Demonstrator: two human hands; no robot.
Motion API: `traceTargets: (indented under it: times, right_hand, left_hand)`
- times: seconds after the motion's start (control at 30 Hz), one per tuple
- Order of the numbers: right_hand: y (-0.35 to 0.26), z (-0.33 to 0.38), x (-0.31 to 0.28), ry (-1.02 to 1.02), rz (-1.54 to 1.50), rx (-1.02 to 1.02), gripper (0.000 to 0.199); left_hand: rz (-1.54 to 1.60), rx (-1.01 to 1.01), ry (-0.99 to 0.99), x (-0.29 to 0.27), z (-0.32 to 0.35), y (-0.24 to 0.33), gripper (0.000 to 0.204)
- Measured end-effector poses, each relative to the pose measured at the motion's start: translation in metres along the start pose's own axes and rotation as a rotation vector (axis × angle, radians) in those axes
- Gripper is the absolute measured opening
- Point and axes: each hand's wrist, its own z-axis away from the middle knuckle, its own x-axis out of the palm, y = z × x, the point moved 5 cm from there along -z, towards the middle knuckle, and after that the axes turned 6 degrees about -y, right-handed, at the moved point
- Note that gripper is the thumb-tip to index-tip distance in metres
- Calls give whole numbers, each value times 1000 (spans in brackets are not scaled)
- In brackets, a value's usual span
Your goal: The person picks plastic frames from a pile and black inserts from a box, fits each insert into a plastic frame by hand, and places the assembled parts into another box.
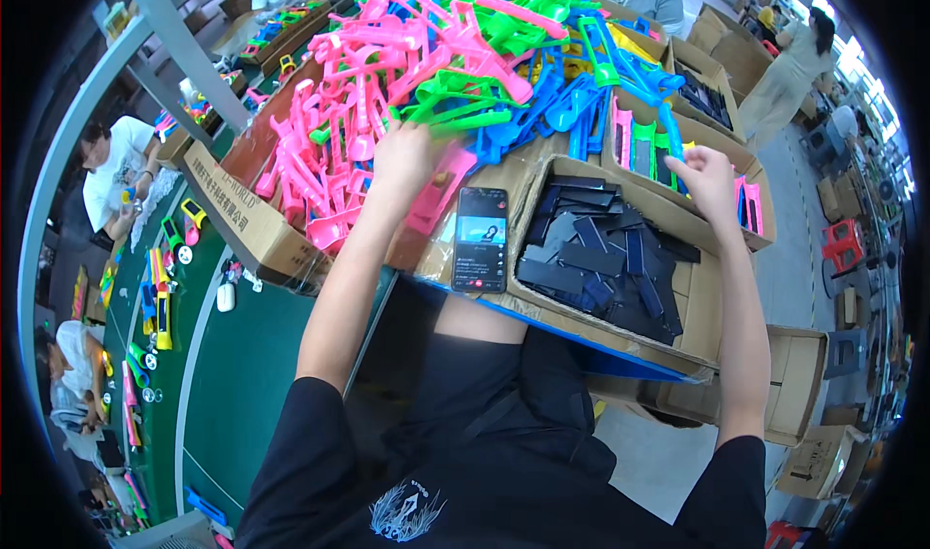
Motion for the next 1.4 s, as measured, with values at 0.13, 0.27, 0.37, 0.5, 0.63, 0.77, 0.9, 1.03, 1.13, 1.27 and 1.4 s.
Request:
traceTargets:
  times: [0.13,0.27,0.37,0.5,0.63,0.77,0.9,1.03,1.13,1.27,1.4]
  right_hand:
    - [3,-37,27,115,221,-89,34]
    - [-7,-38,48,150,301,-119,27]
    - [-1,-38,50,123,329,-98,26]
    - [-3,-36,50,84,404,-86,36]
    - [-28,-19,57,128,315,-77,39]
    - [-104,39,69,-179,89,-404,28]
    - [-129,95,83,-450,109,-567,32]
    - [-126,110,86,-511,232,-568,32]
    - [-116,110,85,-546,196,-504,29]
    - [-117,114,84,-547,192,-472,26]
    - [-112,119,87,-469,299,-577,21]
  left_hand:
    - [-249,-11,70,18,-8,-5,21]
    - [-386,-64,28,21,-12,-10,25]
    - [-367,-70,10,24,-16,-11,30]
    - [-369,-64,-30,22,-23,-11,37]
    - [-328,13,-64,17,-22,-11,45]
    - [-360,-25,-60,5,-8,-25,50]
    - [-306,-28,2,-8,-7,-27,51]
    - [-313,46,30,-23,-10,-25,49]
    - [-321,66,2,-31,-13,-28,54]
    - [-310,100,-182,-45,-23,-35,49]
    - [-308,144,-206,-57,-27,-38,44]
